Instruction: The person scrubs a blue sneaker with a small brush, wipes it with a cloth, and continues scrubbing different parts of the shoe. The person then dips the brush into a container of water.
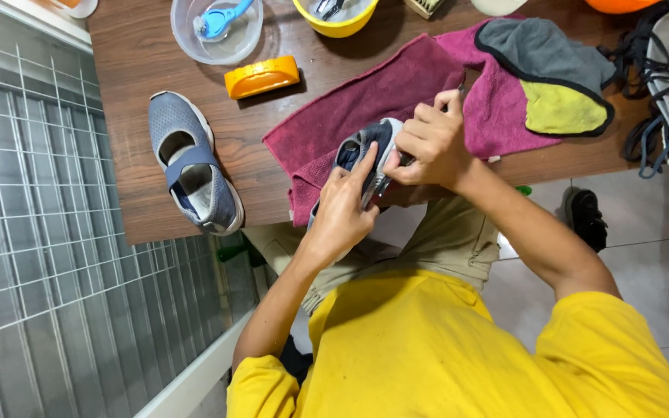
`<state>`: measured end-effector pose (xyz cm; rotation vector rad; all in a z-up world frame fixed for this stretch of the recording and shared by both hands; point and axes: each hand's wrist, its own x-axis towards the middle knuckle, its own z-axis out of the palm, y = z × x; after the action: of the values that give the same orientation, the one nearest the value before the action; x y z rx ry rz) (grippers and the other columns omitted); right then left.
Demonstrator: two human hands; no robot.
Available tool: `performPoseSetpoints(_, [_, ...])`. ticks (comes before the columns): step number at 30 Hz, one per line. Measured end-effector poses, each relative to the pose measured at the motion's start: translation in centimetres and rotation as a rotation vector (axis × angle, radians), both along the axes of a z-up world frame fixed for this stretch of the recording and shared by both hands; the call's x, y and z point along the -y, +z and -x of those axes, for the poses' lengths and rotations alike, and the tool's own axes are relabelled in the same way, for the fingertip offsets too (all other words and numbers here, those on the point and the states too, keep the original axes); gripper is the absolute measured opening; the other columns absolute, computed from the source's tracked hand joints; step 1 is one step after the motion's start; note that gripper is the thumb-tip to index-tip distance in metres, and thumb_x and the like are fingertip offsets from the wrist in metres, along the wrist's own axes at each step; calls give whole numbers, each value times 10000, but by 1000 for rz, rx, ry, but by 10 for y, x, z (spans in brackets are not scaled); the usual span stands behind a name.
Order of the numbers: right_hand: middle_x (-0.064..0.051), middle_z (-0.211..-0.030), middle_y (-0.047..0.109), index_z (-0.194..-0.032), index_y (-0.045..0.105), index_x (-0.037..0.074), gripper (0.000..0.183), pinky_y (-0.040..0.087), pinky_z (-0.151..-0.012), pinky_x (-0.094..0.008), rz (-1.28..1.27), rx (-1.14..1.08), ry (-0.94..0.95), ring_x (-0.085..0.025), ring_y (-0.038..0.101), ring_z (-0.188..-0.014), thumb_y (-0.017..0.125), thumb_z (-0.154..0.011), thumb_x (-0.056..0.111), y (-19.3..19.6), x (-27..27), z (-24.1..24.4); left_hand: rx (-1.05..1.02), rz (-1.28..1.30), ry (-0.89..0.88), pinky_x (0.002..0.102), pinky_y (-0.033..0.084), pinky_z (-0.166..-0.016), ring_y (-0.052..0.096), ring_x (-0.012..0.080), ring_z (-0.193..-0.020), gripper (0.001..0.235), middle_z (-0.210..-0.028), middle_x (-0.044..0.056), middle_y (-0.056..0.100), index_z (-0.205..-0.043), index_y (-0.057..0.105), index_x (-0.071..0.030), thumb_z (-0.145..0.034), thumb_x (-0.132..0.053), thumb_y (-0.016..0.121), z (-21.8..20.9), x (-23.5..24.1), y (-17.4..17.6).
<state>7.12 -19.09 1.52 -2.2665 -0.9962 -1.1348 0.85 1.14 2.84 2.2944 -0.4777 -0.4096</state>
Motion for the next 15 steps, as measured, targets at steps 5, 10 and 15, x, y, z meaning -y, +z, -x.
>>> performPoseSetpoints(5, [18, -487, 380, -522, 438, 169, 216, 308, -747, -441, 33, -18, -180, -190, 284, -519, 525, -718, 191, -11, 26, -24, 0, 3, 2, 391, 427, -765, 409, 259, -835, 970, -564, 60, 470, -1648, 224, -115, -789, -20, 666, 4, -1, 1])
performPoseSetpoints(10, [-3, -559, 432, -546, 477, 182, 153, 379, -723, -451, -54, -13, -57, -233, 421, -558, 626, -583, 186, -54, 36, -36, 16, 3, 19, 475, 507, -939, 615, 401, -1063, 977, -1095, 283, 727, -1629, 328, -107, -741, -54, 734, 1, -4, 4])
performPoseSetpoints(15, [-14, -670, 545, -765, 585, 176, 327, 411, -872, -440, -86, -64, -437, -257, 580, -694, 677, -1034, 337, -77, 81, -86, -21, -20, 53, 476, 517, -946, 628, 410, -1067, 949, -1056, 252, 718, -1624, 336, -138, -761, -121, 729, -2, -8, 9])
